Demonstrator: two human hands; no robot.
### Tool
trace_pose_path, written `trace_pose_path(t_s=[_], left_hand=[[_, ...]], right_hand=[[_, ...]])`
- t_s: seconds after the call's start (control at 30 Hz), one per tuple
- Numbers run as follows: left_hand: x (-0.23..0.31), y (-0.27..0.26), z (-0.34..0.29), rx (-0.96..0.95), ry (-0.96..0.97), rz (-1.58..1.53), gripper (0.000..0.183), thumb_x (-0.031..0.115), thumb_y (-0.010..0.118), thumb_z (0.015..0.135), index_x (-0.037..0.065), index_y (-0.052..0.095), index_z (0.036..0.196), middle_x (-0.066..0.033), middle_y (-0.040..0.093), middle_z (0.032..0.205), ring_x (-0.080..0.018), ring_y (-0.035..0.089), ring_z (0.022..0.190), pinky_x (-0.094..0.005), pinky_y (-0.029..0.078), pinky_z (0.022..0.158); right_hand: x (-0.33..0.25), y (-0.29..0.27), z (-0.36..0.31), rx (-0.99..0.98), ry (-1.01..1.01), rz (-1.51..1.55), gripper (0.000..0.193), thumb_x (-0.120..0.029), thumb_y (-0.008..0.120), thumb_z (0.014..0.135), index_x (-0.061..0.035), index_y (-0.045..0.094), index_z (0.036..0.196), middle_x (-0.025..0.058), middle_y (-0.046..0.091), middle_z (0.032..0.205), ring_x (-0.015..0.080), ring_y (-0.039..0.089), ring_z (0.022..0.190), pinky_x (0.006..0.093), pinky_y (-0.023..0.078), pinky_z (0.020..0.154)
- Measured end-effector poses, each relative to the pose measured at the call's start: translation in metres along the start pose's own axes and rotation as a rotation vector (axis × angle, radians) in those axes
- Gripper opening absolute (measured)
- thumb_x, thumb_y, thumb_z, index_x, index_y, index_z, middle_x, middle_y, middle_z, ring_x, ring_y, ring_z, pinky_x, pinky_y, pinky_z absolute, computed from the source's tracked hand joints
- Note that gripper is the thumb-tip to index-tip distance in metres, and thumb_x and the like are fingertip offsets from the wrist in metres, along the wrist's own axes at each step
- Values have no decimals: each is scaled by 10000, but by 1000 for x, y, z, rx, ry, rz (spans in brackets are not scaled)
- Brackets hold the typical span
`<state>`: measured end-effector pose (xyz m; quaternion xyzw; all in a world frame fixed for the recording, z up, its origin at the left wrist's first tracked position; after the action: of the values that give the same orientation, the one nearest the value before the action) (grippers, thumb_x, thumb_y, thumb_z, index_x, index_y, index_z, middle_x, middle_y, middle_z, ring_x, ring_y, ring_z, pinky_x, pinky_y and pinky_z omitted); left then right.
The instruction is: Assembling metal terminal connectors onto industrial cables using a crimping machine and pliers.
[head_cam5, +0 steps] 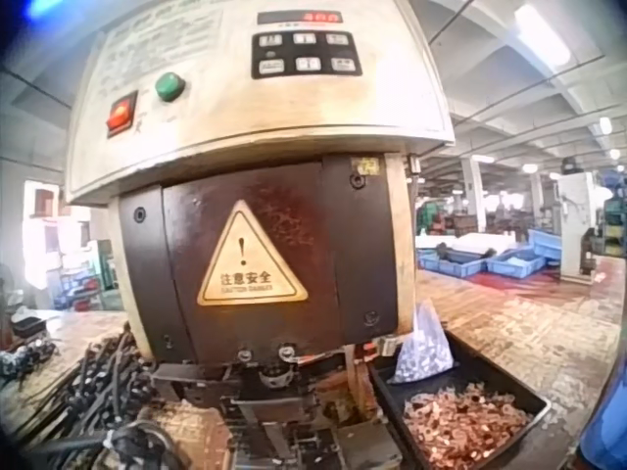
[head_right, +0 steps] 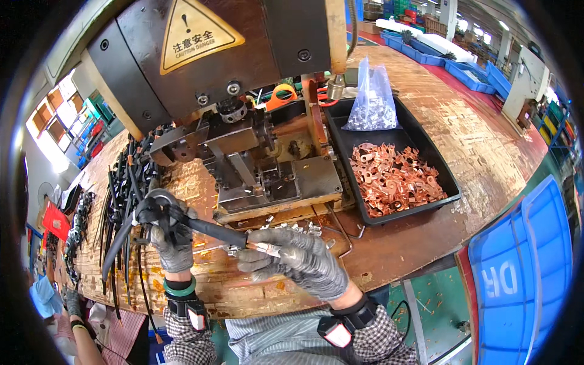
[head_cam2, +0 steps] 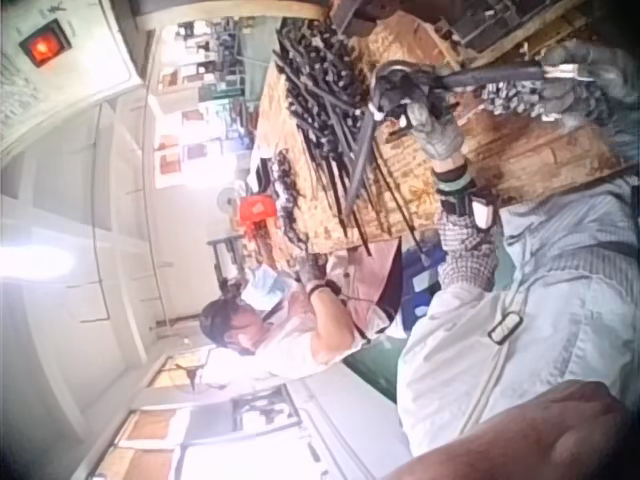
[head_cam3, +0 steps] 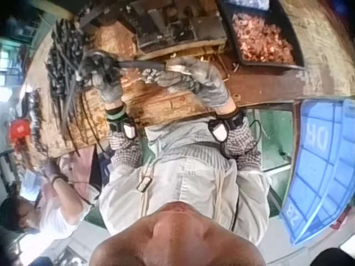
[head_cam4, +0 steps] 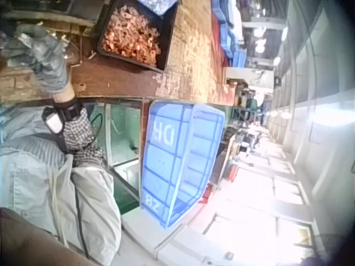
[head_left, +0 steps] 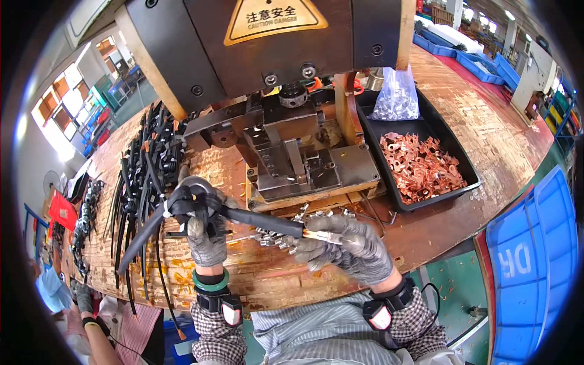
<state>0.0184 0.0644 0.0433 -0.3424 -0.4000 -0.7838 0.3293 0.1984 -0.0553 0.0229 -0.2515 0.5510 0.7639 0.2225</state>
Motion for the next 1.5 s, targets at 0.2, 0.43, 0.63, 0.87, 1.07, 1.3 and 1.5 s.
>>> trace_pose_path(t_s=[0.2, 0.43, 0.63, 0.87, 1.07, 1.3, 1.5], left_hand=[[-7, -34, -8, 57, 14, 27, 655, 364, 729, 634, 58, 437, 1134, -98, 513, 1036, -249, 519, 943, -380, 453, 825], [-5, -11, -10, -41, 23, -38, 580, 363, 702, 661, 43, 444, 1071, -114, 503, 933, -248, 536, 804, -414, 479, 732], [-7, -14, -13, 57, -3, -25, 508, 349, 670, 694, 30, 457, 1027, -111, 511, 854, -214, 517, 704, -414, 501, 671], [-11, -14, -14, 44, -20, -80, 448, 294, 651, 726, 24, 458, 1027, -112, 517, 860, -218, 526, 721, -432, 495, 701], [-15, -30, -30, 190, -156, 25, 415, 371, 579, 789, 70, 465, 1050, -73, 519, 916, -177, 525, 794, -339, 477, 728], [-9, -94, -102, -10, -550, 1097, 472, 433, 477, 851, -24, 569, 928, -52, 589, 703, -135, 569, 633, -256, 464, 561], [42, 76, -86, -424, 257, 1302, 236, 240, 568, 801, 33, 606, 907, -138, 583, 855, -246, 579, 772, -332, 466, 655]], right_hand=[[-1, -13, -3, 209, 199, -419, 372, -272, 532, 845, 19, 514, 1076, 113, 605, 839, 155, 604, 682, 259, 508, 605], [35, -24, -13, 160, 534, -704, 238, -247, 484, 881, -28, 570, 919, 7, 524, 582, 64, 481, 488, 206, 398, 448], [30, -24, -16, 185, 367, -772, 315, -313, 461, 886, -30, 560, 790, -19, 441, 505, 49, 403, 437, 204, 325, 424], [27, -27, -20, 213, 395, -769, 255, -248, 459, 891, -21, 570, 859, -23, 416, 556, 47, 385, 513, 198, 326, 476], [27, -18, -17, 225, 385, -646, 260, -254, 459, 893, -22, 569, 849, -13, 444, 540, 48, 407, 469, 199, 339, 431], [20, -1, 5, 180, 398, -855, 235, -230, 493, 866, -17, 572, 807, -2, 475, 518, 68, 441, 424, 220, 351, 399], [27, -12, -11, 216, 477, -807, 258, -253, 516, 859, -10, 595, 826, -1, 477, 540, 64, 443, 437, 218, 361, 425]])
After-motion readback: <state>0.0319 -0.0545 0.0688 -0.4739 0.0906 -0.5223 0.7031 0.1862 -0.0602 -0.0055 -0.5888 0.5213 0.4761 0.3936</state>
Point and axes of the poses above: each hand's wrist, its own z-axis towards the middle knuckle, its own y-axis out of the palm, x = y × z, the point moved 8 cm from there along z, towards the middle knuckle
